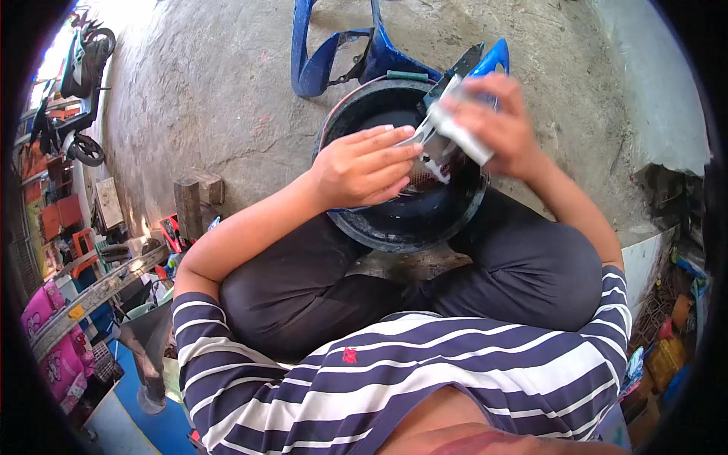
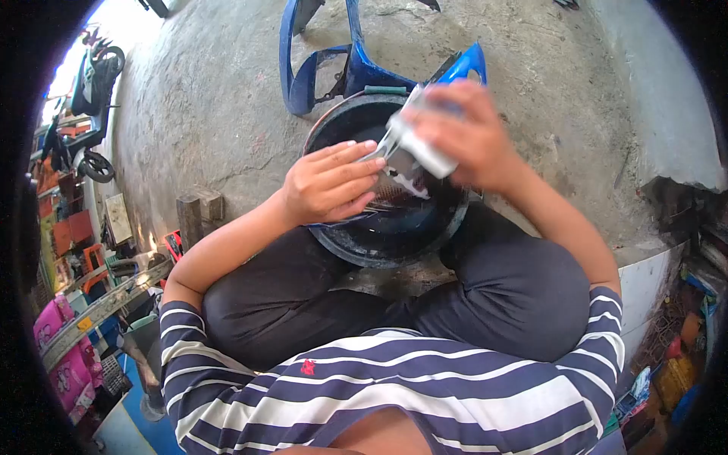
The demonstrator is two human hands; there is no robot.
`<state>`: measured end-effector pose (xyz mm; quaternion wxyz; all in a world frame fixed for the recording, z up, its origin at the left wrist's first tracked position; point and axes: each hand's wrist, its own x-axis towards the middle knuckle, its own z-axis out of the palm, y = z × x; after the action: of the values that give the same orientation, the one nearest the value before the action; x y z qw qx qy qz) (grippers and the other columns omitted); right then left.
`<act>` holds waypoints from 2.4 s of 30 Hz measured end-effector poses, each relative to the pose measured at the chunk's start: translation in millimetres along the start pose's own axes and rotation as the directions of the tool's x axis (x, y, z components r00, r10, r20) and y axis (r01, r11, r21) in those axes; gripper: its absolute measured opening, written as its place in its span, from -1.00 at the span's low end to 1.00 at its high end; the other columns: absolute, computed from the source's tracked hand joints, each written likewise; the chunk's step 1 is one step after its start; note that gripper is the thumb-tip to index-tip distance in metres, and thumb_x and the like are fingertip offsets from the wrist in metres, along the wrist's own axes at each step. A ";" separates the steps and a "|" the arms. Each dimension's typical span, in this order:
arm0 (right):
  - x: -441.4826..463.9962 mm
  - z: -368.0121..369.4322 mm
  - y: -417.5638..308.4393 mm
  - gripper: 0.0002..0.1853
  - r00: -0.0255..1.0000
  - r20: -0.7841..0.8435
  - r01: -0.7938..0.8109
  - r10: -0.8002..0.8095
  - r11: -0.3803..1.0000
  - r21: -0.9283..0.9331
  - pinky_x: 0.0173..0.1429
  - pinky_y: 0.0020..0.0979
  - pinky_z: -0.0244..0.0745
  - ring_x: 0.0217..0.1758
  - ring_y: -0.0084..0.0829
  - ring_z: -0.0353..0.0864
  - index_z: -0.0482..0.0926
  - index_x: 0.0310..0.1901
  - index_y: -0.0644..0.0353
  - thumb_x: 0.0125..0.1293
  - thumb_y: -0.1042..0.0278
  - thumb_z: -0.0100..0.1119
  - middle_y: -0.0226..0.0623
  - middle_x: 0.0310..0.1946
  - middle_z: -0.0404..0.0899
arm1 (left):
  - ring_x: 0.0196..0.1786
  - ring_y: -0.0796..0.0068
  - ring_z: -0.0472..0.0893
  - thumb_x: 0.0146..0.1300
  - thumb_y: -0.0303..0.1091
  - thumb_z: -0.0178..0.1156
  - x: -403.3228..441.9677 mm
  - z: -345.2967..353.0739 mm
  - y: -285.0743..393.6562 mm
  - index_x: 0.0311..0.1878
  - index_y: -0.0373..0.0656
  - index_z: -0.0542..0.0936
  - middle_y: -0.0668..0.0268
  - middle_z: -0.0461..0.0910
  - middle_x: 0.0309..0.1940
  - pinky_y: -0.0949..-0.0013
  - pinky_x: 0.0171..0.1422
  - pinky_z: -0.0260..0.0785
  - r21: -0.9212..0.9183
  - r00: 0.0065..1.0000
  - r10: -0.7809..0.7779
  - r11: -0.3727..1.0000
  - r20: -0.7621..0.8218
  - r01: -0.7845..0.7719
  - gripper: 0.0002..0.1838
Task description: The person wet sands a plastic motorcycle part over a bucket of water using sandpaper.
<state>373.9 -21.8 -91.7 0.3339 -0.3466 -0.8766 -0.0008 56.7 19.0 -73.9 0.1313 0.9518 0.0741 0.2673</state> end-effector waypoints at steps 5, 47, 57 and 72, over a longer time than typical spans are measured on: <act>9.0 -10.0 12.9 -0.64 0.998 -0.046 -0.041 0.037 0.995 -0.088 0.57 0.15 0.37 0.50 -0.13 0.59 0.71 0.01 0.01 0.13 0.30 0.46 -0.45 0.35 0.79 | 0.37 0.08 0.78 0.20 -0.39 0.56 5.7 -0.3 -3.0 -0.10 -0.19 0.79 0.20 0.83 0.19 0.03 0.47 0.65 0.014 1.000 -0.002 1.000 -0.021 0.002 -0.77; 8.5 -3.2 6.8 -0.64 0.997 -0.057 -0.056 0.056 0.998 0.002 0.57 0.09 0.32 0.45 -0.19 0.61 0.73 0.02 -0.01 0.16 0.26 0.53 -0.48 0.33 0.81 | 0.41 0.07 0.76 0.22 -0.38 0.56 5.5 -3.1 -4.3 -0.05 -0.17 0.80 0.20 0.82 0.23 0.04 0.50 0.63 -0.010 1.000 -0.012 1.000 0.004 0.013 -0.75; 1.2 4.3 -18.0 -0.66 0.995 0.036 0.091 -0.096 0.988 0.124 0.55 0.15 0.37 0.48 -0.14 0.61 0.71 0.04 0.03 0.23 0.32 0.50 -0.36 0.35 0.80 | 0.42 0.07 0.74 0.22 -0.38 0.55 0.9 -2.7 -0.7 -0.04 -0.17 0.80 0.21 0.81 0.24 0.02 0.49 0.63 -0.026 1.000 -0.003 1.000 0.026 0.004 -0.75; 0.2 3.2 -9.6 -0.59 1.000 0.018 0.016 -0.017 0.996 0.083 0.53 0.08 0.36 0.50 -0.13 0.59 0.74 0.11 -0.01 0.18 0.32 0.52 -0.48 0.38 0.78 | 0.38 0.06 0.77 0.21 -0.40 0.56 4.6 -1.8 -3.7 -0.06 -0.19 0.79 0.19 0.82 0.19 0.02 0.47 0.65 -0.023 1.000 0.001 1.000 -0.006 -0.001 -0.75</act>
<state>366.2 -28.2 -91.9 0.3398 -0.3251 -0.8818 0.0358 59.4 23.9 -71.3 0.1417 0.9495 0.0711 0.2708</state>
